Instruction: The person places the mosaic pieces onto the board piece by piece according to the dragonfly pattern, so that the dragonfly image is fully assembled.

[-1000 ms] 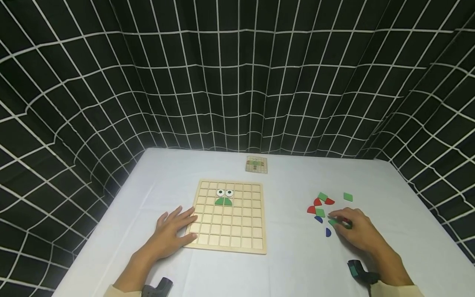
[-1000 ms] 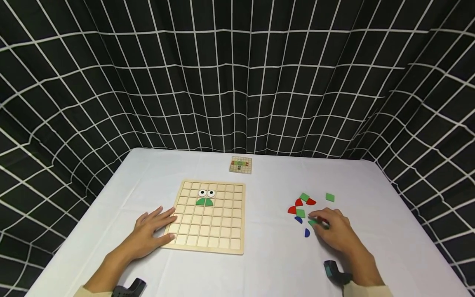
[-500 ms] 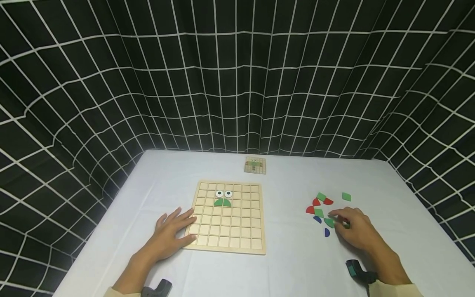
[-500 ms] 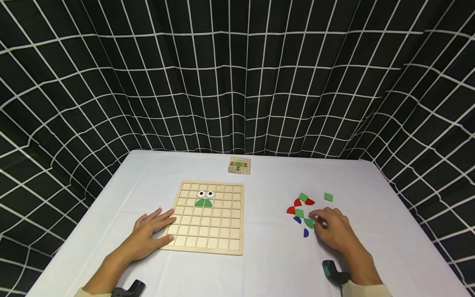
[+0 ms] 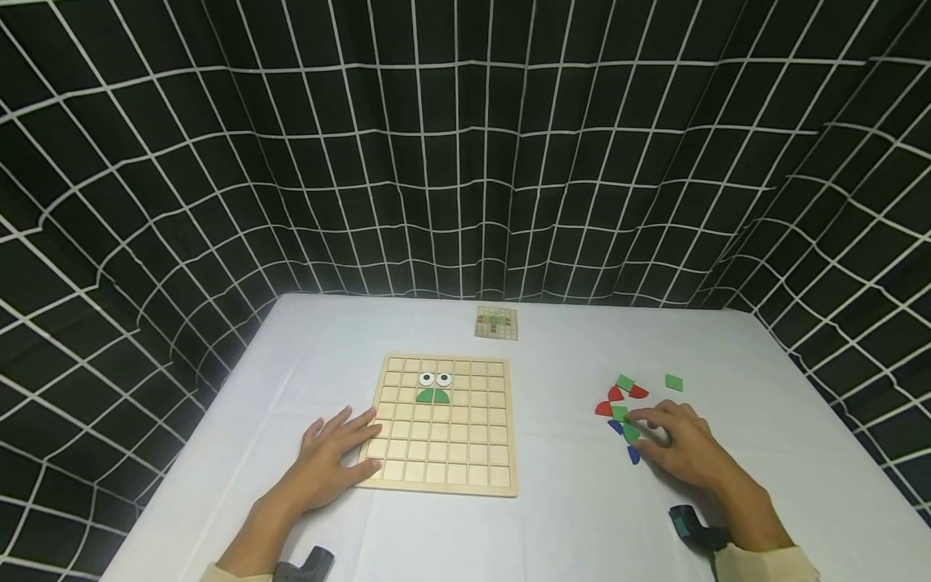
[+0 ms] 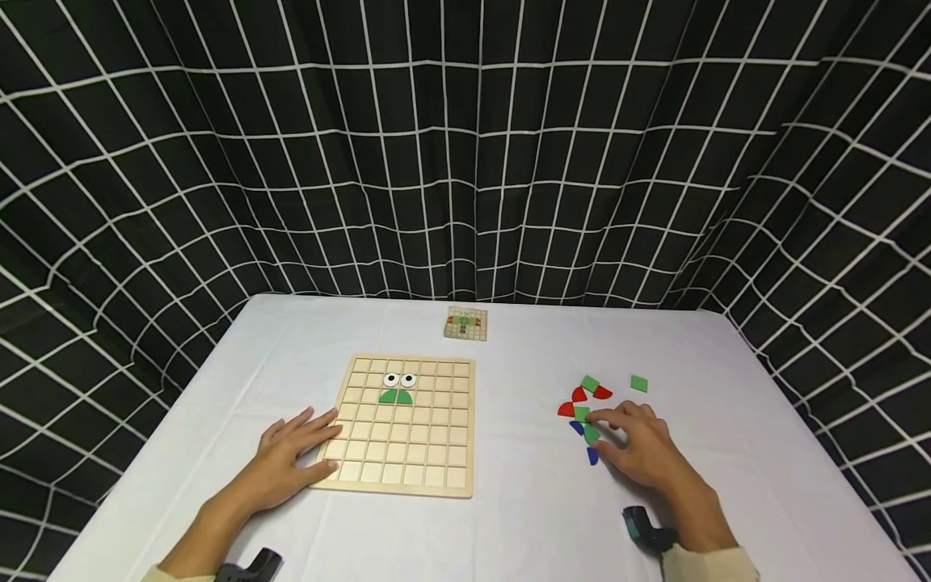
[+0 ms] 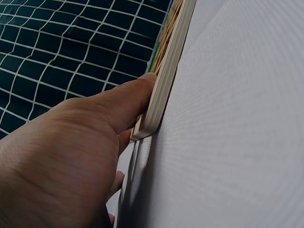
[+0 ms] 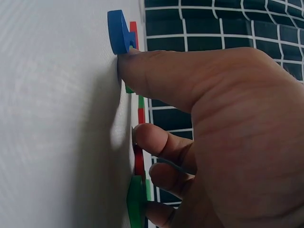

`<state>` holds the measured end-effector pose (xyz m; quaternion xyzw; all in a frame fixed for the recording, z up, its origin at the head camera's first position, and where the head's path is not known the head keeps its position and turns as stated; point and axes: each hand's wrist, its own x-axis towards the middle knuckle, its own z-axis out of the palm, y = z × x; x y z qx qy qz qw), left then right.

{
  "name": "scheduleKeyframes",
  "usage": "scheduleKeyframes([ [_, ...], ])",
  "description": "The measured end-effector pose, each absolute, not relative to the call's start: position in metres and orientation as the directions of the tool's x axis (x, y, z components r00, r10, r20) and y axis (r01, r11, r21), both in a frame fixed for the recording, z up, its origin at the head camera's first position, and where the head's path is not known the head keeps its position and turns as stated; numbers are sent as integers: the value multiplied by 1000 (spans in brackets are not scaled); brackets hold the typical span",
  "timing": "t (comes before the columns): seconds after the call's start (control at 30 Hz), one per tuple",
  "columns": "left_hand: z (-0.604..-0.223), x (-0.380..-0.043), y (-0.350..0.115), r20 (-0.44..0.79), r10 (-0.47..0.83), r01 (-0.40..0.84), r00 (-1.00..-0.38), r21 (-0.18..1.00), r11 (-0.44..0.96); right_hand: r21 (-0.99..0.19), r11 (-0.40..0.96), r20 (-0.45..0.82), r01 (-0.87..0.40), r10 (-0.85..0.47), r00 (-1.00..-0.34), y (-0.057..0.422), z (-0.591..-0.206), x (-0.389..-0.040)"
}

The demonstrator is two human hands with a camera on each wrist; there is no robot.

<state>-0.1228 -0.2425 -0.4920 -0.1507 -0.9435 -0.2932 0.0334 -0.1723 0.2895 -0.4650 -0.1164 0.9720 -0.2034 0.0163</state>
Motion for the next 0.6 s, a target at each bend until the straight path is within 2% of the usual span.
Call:
scheduleKeyframes([
  [0.23,-491,-121,-243,139,263,295,-955,549,782,-399,881,50,-253,-255,-966,287,-465,-174],
  [0.6,-493,-123,-244,138,274,304,-952,546,781,-415,878,49,-237,-238,-970,289,-466,-173],
])
